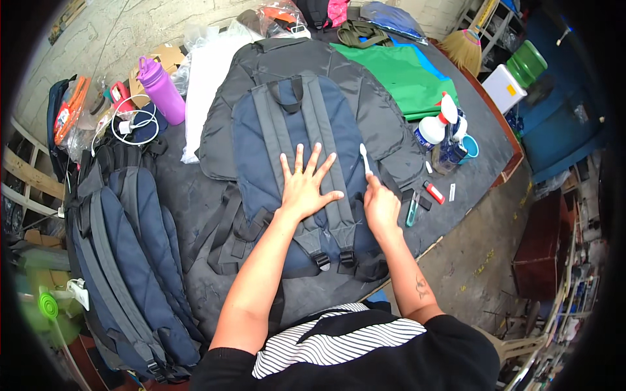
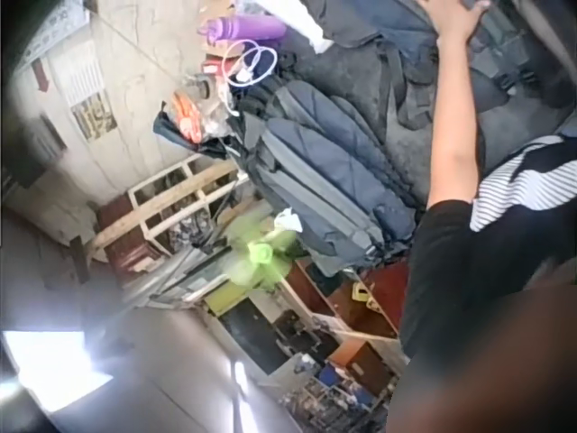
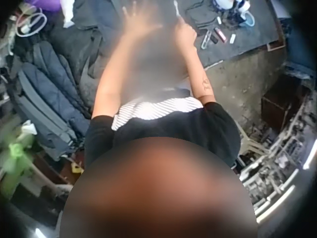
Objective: Inspecting backpacks for defects and trimming loose threads using scissors on a workbench.
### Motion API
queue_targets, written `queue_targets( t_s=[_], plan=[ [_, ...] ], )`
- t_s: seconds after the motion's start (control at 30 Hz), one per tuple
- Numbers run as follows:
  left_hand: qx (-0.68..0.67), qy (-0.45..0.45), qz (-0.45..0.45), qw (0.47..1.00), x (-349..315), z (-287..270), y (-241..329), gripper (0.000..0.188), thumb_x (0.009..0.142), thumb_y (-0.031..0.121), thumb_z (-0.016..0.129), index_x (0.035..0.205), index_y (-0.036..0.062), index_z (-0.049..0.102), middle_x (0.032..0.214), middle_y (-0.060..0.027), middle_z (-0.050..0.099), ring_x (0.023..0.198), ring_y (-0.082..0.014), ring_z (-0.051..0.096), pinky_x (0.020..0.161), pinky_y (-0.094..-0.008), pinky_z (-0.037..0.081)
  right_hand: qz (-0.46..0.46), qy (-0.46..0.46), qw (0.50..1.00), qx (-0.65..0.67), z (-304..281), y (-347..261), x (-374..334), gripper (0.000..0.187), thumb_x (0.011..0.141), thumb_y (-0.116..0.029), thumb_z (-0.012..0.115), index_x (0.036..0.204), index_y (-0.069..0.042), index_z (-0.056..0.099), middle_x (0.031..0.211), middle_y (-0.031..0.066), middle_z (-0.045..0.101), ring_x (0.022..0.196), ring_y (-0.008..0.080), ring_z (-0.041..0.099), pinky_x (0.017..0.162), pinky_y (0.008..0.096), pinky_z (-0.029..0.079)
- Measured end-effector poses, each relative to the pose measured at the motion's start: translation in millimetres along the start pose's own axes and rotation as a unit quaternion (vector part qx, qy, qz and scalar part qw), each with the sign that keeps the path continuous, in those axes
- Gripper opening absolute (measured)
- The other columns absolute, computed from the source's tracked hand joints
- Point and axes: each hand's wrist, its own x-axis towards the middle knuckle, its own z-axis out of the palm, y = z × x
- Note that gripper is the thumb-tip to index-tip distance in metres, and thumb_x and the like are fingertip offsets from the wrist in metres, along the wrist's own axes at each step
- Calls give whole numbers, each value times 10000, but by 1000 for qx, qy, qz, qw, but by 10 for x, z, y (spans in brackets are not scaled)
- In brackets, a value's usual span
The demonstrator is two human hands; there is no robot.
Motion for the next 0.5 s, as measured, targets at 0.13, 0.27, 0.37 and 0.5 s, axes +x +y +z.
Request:
queue_targets(
  t_s=[0.13, 0.27, 0.37, 0.5],
  plan=[
    [-4, -10, -15, 1000, -91, -56, -103, 898, 708, 700, 555, 1451, 290, 262, 1543, -72, 106, 1410, -374, -9, 1070, -624, -64, -30, -91, 993, 75, -338, -141, -108, 244, 845, -67, 525, 1068, -59, 623, 793, 209, 644, 721, 387, 627, 639, 447, 496],
    [0, -8, -16, 1000, -83, -61, -110, 900, 706, 704, 553, 1451, 291, 262, 1542, -78, 109, 1408, -381, -8, 1067, -632, -58, -21, 22, 992, 122, -494, -431, 368, 258, 856, -93, 523, 1092, -65, 622, 803, 209, 650, 788, 367, 646, 673, 426, 505],
    [-6, -12, -5, 1000, -19, -41, -30, 894, 710, 708, 543, 1450, 294, 261, 1540, -82, 114, 1407, -386, -1, 1062, -644, -49, -22, -8, 1000, -18, 249, -397, 952, 242, 880, -165, 489, 1067, -91, 623, 738, 204, 647, 721, 377, 650, 648, 465, 515],
    [-1, -42, -12, 999, -23, -53, -49, 879, 707, 731, 520, 1436, 293, 298, 1538, -77, 131, 1407, -384, 10, 1057, -654, -47, -29, 36, 998, -52, 621, -592, 1159, 204, 851, -133, 500, 1017, -71, 601, 720, 160, 663, 649, 326, 673, 581, 456, 533]
  ],
)
